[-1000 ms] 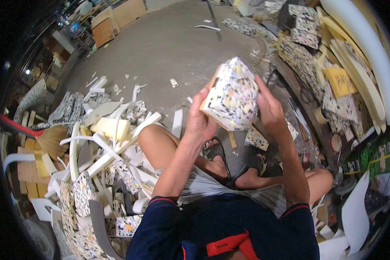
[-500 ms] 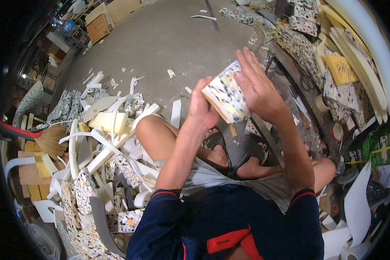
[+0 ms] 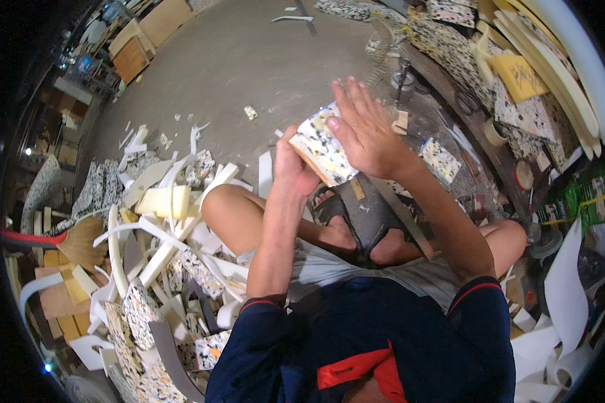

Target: The person sits on the floor and assembles small composite blocks by marking, cutting, and gluing patterned and white foam pieces onto wooden boards. They use a pen, knife, and glue gun to join the pieces, then inspect the finished blocks.

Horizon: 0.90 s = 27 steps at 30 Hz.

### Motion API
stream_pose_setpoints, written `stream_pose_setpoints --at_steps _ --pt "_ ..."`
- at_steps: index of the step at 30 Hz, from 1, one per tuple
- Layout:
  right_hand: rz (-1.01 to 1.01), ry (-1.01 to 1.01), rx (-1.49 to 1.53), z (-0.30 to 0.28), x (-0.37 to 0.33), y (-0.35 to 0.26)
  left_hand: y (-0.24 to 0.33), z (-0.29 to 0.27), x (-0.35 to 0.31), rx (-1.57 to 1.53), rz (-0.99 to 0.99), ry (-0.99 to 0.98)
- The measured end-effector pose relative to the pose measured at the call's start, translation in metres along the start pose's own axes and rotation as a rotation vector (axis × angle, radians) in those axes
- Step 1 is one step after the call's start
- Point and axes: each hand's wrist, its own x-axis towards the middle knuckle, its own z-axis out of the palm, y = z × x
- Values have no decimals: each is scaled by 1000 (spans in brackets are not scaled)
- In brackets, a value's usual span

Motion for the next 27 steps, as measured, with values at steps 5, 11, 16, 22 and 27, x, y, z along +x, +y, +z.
stream_pose_setpoints --at_steps 5,11,16,22,27 --pt "35 146 64 -22 -46 22 31 -36 20 -182 -60 -377" --pt "461 -322 591 -15 -127 18 39 -71 58 -285 84 -144" --pt "552 -30 639 44 -110 15 -57 -56 35 -347 -111 -115" --pt "411 34 417 98 -102 67 -66 -59 58 285 6 41" --pt "581 217 124 102 -55 221 -57 -82 84 347 7 235"
